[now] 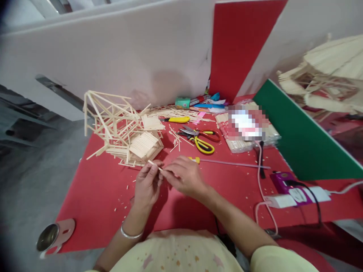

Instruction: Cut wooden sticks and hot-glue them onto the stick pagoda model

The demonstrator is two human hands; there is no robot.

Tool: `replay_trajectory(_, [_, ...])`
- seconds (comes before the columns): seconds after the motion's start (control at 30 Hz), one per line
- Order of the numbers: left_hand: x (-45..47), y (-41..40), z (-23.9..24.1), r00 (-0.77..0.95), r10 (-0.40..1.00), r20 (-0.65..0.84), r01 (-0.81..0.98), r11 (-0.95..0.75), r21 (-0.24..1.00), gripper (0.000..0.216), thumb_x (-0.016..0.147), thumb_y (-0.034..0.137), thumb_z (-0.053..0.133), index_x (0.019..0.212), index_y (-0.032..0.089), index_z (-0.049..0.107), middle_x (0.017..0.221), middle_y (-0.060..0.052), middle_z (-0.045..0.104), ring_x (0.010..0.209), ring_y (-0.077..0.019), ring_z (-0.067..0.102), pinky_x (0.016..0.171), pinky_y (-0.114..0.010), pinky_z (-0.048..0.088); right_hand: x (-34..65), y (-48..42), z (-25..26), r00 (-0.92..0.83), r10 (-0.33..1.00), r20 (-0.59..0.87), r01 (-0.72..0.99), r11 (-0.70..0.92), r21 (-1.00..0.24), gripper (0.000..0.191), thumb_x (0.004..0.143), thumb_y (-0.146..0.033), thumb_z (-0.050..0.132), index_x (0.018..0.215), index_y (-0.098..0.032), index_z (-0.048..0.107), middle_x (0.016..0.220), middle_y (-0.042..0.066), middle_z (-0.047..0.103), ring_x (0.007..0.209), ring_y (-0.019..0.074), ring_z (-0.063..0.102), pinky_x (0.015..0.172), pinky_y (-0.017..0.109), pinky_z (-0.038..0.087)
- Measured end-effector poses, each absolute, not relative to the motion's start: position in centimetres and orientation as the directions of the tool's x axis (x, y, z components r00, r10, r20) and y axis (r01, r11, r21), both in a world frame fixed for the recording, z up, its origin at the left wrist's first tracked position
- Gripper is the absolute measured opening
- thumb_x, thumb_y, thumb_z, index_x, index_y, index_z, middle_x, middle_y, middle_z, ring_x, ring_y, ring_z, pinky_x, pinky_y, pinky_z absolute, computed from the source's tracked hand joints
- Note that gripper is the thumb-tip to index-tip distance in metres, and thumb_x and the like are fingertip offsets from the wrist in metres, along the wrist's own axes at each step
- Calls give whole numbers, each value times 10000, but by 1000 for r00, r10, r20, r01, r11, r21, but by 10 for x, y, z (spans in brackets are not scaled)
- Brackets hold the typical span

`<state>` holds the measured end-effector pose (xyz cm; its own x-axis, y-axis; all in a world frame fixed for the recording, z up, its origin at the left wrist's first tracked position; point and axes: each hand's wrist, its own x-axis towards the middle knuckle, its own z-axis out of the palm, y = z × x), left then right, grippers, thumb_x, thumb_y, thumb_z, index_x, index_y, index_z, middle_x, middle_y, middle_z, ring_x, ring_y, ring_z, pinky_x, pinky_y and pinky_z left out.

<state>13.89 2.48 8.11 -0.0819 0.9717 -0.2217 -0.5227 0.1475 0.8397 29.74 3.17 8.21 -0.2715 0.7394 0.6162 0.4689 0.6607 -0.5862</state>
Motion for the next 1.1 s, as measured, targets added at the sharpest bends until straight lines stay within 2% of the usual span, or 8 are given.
replay_trajectory(0.07, [149, 29, 79, -54, 980, -191, -491, 140, 860, 305, 730, 398, 865, 839, 149, 727, 761, -31, 718, 485, -53, 549, 400, -151, 369, 330, 41, 84, -309, 827, 470, 502, 562, -657, 148, 982, -264, 571, 988, -220, 712, 915, 26, 758, 811, 150, 675, 776, 289, 521])
replay_trajectory(0.13, [157, 34, 76, -35, 984, -173, -451, 139, 882, 323, 735, 410, 860, 890, 157, 732, 748, -30, 720, 490, -65, 567, 399, -153, 370, 365, 60, 84, -166, 916, 366, 685, 374, -625, 229, 981, -280, 534, 1123, -210, 699, 1056, 63, 754, 945, 189, 689, 864, 318, 524])
replay_trajectory(0.27, [168, 43, 69, -31, 983, -181, -407, 152, 901, 387, 701, 427, 881, 960, 169, 754, 697, -5, 699, 511, -65, 568, 456, -159, 412, 415, 105, 73, -66, 997, 29, 976, 70, -204, 579, 860, -302, 621, 1412, -146, 545, 1335, 183, 644, 1208, 329, 598, 984, 410, 483])
replay_trajectory(0.37, [172, 48, 68, -39, 985, -169, -372, 143, 917, 405, 694, 458, 879, 950, 162, 775, 677, -6, 685, 511, -58, 545, 476, -165, 405, 425, 128, 63, -85, 993, -82, 989, 74, -131, 635, 810, -333, 651, 1415, -168, 551, 1314, 191, 651, 1145, 351, 625, 905, 410, 505])
replay_trajectory(0.6, [169, 57, 64, -56, 980, -190, -331, 161, 930, 414, 704, 457, 874, 965, 152, 774, 687, -15, 687, 529, -67, 559, 497, -175, 413, 421, 141, 55, -65, 990, -123, 992, 51, -113, 671, 817, -484, 652, 1421, -211, 544, 1231, 174, 682, 1081, 337, 646, 857, 386, 493])
replay_trajectory(0.8, [170, 64, 48, -89, 973, -215, -361, 169, 917, 385, 684, 430, 890, 933, 162, 771, 695, -5, 684, 596, -88, 613, 597, -207, 508, 418, 145, 62, -44, 999, 20, 991, 46, -130, 661, 907, -629, 514, 1462, -271, 502, 1267, 147, 676, 1111, 336, 632, 854, 384, 473])
replay_trajectory(0.93, [175, 66, 51, -29, 979, -203, -375, 177, 910, 402, 697, 439, 881, 952, 148, 772, 694, -5, 673, 588, -80, 604, 598, -203, 515, 430, 183, 62, -149, 988, 30, 982, 151, -113, 695, 872, -530, 616, 1489, -232, 501, 1351, 172, 637, 1177, 351, 598, 908, 393, 452])
replay_trajectory(1.1, [176, 68, 61, -27, 974, -226, -366, 201, 909, 430, 708, 462, 866, 974, 143, 757, 686, -1, 649, 553, -81, 564, 528, -211, 520, 444, 239, 66, -261, 965, -33, 955, 253, -152, 633, 803, -422, 725, 1391, -218, 614, 1274, 100, 702, 1125, 267, 629, 926, 314, 455])
